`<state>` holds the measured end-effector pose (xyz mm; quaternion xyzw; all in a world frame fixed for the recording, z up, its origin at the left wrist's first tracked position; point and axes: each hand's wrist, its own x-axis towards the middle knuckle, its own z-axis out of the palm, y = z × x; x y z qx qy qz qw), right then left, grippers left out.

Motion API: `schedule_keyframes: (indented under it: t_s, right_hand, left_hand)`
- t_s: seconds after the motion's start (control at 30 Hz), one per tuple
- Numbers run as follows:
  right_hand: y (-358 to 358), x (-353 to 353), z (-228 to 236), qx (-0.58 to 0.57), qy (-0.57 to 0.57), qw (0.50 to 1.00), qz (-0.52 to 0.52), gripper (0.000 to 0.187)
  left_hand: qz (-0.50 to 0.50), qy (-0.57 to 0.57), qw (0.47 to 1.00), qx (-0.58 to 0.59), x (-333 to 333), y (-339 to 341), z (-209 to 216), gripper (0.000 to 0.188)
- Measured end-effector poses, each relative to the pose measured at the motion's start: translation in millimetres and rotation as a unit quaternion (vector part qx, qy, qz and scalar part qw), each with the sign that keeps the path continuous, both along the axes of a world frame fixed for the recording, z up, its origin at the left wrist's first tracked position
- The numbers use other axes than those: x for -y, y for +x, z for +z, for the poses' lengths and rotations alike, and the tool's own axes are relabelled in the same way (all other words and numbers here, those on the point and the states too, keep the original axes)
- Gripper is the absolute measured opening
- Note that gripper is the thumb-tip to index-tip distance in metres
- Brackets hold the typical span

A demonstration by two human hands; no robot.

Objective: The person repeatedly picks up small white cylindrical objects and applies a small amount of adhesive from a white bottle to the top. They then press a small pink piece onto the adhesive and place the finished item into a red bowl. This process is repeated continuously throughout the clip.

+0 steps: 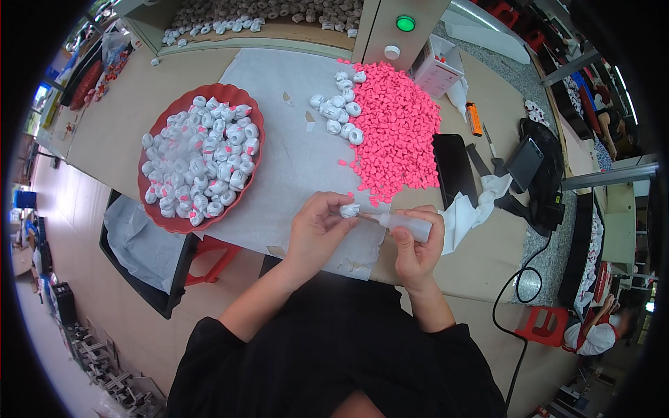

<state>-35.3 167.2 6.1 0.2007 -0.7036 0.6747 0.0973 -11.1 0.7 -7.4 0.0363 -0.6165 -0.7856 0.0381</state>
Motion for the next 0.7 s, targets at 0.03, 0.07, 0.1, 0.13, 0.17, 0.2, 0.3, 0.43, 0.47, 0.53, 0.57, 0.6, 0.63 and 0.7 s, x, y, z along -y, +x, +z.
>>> schedule_keyframes:
  t_s: [0.03, 0.07, 0.1, 0.13, 0.17, 0.2, 0.3, 0.43, 0.47, 0.53, 0.57, 0.6, 0.63, 0.7]
  right_hand:
    - [0, 0, 0, 0.000, -0.001, 1.000, 0.000, 0.026]
    - [0, -1, 1, 0.001, -0.003, 1.000, -0.001, 0.026]
    - [-1, -2, -1, -0.008, 0.010, 1.000, -0.001, 0.026]
    - [-2, -4, -4, -0.017, 0.023, 1.000, -0.002, 0.026]
    - [-3, -6, -6, -0.026, 0.037, 0.999, -0.003, 0.026]
    - [-3, -6, -7, -0.021, 0.022, 1.000, -0.004, 0.027]
    - [-4, -5, -5, 0.036, -0.088, 0.996, 0.002, 0.027]
    - [-14, -12, 11, 0.229, -0.321, 0.919, 0.018, 0.025]
    - [-16, -16, 14, 0.278, -0.359, 0.890, 0.018, 0.025]
    - [-18, -23, 20, 0.293, -0.302, 0.907, 0.034, 0.028]
    - [-19, -26, 22, 0.300, -0.273, 0.913, 0.041, 0.029]
    - [-20, -30, 21, 0.283, -0.229, 0.931, 0.024, 0.031]
    - [-21, -33, 19, 0.265, -0.184, 0.947, 0.006, 0.034]
    - [-24, -40, 18, 0.254, -0.119, 0.960, 0.004, 0.038]
  left_hand:
    - [0.001, 0.006, 1.000, 0.003, 0, 0, 0, 0.027]
    - [0.002, 0.012, 1.000, 0.005, 0, 0, 0, 0.027]
    - [0.003, 0.019, 1.000, 0.008, -1, 0, 0, 0.027]
    - [0.005, 0.013, 1.000, 0.007, 0, 1, 0, 0.027]
    - [0.005, 0.009, 1.000, 0.006, 0, 1, -1, 0.027]
    - [0.005, 0.004, 1.000, 0.004, 0, 1, -1, 0.027]
    - [-0.003, -0.007, 1.000, -0.007, 1, 0, -2, 0.029]
    - [-0.016, -0.039, 0.999, -0.024, 0, 2, -1, 0.028]
    - [-0.028, -0.063, 0.996, -0.051, 0, 2, 0, 0.028]
    - [-0.080, -0.104, 0.989, -0.066, 1, 4, 1, 0.027]
    - [-0.121, -0.121, 0.984, -0.054, 1, 6, 2, 0.026]
    - [-0.161, -0.138, 0.976, -0.042, 1, 9, 3, 0.025]
    - [-0.193, -0.155, 0.969, -0.029, 1, 13, 7, 0.025]
    - [-0.251, -0.187, 0.950, -0.004, 1, 21, 19, 0.024]
